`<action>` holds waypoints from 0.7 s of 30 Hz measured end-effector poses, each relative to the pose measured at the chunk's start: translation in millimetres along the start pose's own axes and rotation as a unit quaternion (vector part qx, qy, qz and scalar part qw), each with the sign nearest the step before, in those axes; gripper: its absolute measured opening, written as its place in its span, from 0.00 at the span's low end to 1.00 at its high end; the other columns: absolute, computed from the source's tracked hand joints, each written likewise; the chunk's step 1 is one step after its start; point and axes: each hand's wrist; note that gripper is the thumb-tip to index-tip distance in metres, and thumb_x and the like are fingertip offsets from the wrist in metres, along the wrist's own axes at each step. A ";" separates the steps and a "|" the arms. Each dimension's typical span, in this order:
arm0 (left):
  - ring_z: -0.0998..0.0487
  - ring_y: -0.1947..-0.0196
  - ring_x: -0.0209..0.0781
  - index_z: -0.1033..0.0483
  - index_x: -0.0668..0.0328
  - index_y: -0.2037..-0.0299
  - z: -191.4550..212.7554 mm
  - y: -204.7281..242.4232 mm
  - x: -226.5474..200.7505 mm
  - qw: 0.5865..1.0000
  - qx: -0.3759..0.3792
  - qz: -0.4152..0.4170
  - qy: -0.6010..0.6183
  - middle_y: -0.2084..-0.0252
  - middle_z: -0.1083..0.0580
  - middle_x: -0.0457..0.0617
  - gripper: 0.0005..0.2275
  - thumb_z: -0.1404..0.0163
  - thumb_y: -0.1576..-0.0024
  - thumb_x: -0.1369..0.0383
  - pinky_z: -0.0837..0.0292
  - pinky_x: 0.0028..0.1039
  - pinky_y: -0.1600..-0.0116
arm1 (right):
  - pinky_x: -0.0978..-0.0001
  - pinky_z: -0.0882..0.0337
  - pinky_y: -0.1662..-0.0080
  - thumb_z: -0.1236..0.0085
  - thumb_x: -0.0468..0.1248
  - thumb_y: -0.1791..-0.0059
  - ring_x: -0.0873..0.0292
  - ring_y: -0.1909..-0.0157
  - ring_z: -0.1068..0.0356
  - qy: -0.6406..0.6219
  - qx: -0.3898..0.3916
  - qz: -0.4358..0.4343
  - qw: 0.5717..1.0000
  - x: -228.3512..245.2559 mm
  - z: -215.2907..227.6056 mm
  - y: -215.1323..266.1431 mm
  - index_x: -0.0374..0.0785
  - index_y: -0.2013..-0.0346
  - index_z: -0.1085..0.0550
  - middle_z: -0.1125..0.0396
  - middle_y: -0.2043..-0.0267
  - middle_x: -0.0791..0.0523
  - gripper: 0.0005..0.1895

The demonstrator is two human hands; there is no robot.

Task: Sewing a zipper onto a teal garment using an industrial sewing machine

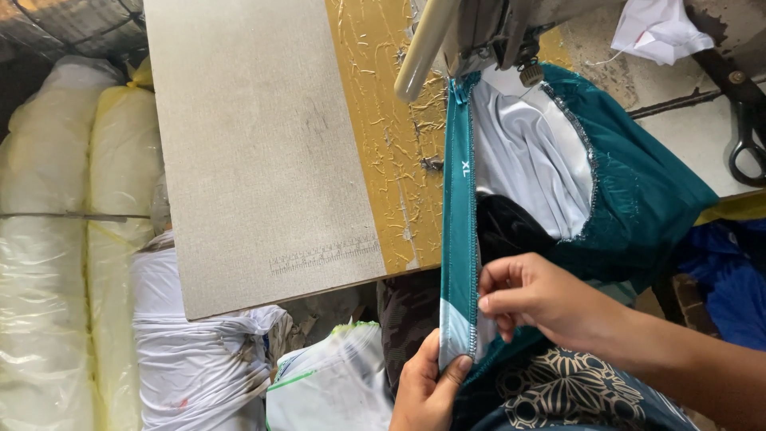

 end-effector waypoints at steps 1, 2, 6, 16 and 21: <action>0.23 0.55 0.31 0.23 0.56 0.44 -0.4 0.7 1.1 1.000 0.000 -0.001 0.001 0.55 0.20 0.40 0.15 0.47 0.41 0.66 0.28 0.25 0.47 | 0.60 0.28 0.74 0.37 0.23 0.57 0.50 0.81 0.34 -0.002 0.008 -0.005 1.000 -4.7 0.8 0.9 0.24 0.73 0.24 0.31 0.79 0.44 0.03; 0.23 0.55 0.31 0.23 0.56 0.44 -0.6 1.5 2.1 1.000 -0.001 -0.002 0.003 0.54 0.20 0.41 0.15 0.47 0.41 0.66 0.28 0.26 0.46 | 0.60 0.28 0.74 0.36 0.24 0.57 0.51 0.81 0.34 -0.003 0.017 -0.010 1.000 -9.4 1.5 1.6 0.24 0.72 0.24 0.32 0.79 0.45 0.04; 0.22 0.52 0.32 0.24 0.59 0.44 -1.3 1.9 7.7 0.999 0.002 -0.034 0.015 0.52 0.20 0.42 0.15 0.47 0.40 0.66 0.28 0.26 0.45 | 0.59 0.27 0.71 0.39 0.22 0.54 0.49 0.78 0.32 0.002 0.000 -0.004 1.000 6.0 4.4 -0.1 0.24 0.73 0.25 0.31 0.77 0.44 0.04; 0.23 0.54 0.30 0.23 0.57 0.45 -0.6 4.4 1.9 1.000 0.011 0.000 0.011 0.55 0.21 0.40 0.14 0.48 0.40 0.66 0.28 0.25 0.47 | 0.59 0.28 0.72 0.36 0.24 0.57 0.49 0.80 0.34 0.009 0.005 -0.023 1.000 -7.2 -3.9 11.9 0.23 0.73 0.24 0.31 0.77 0.43 0.05; 0.23 0.52 0.31 0.24 0.57 0.43 -1.1 5.3 7.6 1.000 0.009 0.001 0.002 0.53 0.20 0.41 0.16 0.48 0.40 0.65 0.29 0.25 0.45 | 0.58 0.27 0.70 0.38 0.24 0.56 0.48 0.80 0.33 0.010 -0.022 -0.006 1.000 -1.5 -4.8 8.8 0.25 0.74 0.25 0.32 0.80 0.43 0.04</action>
Point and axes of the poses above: each hand's wrist, its own y-axis away from the middle knuckle, its own z-axis out of the back of the hand, x = y × z
